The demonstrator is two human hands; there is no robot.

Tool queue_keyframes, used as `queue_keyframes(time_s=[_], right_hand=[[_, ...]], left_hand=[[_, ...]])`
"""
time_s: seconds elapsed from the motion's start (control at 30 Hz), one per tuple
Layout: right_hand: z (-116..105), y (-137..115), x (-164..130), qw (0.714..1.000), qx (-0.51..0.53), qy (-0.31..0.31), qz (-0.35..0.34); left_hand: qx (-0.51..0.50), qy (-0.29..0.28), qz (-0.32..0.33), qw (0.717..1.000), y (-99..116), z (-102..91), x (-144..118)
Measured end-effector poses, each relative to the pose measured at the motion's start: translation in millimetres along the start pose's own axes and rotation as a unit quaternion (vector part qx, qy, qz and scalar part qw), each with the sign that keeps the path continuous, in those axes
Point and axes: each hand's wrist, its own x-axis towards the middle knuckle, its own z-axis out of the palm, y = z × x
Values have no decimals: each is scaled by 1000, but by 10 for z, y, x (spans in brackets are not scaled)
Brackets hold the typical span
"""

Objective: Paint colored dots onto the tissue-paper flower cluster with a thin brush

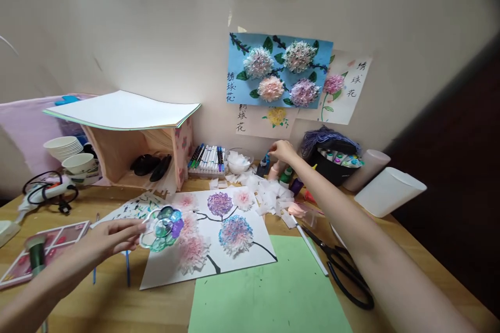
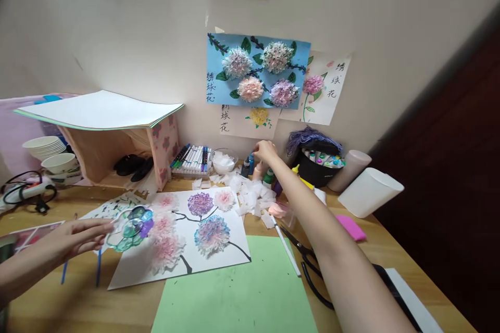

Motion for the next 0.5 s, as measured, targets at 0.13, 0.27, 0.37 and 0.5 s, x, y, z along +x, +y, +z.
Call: queue_keyframes(time_s=[0.13,0.27,0.37,0.5], right_hand=[[-13,14,-13,1000,7,-8,-11],[-72,-25,-60,1000,11,24,6],[-135,-77,-138,997,17,74,-6],[-206,-163,-334,983,32,167,-65]], left_hand=[[-74,94,-16,993,-121,-147,-176],[-58,105,-26,992,-295,-211,-266],[-30,125,-10,992,-509,-273,-284],[-46,122,-12,991,-774,-364,-399]])
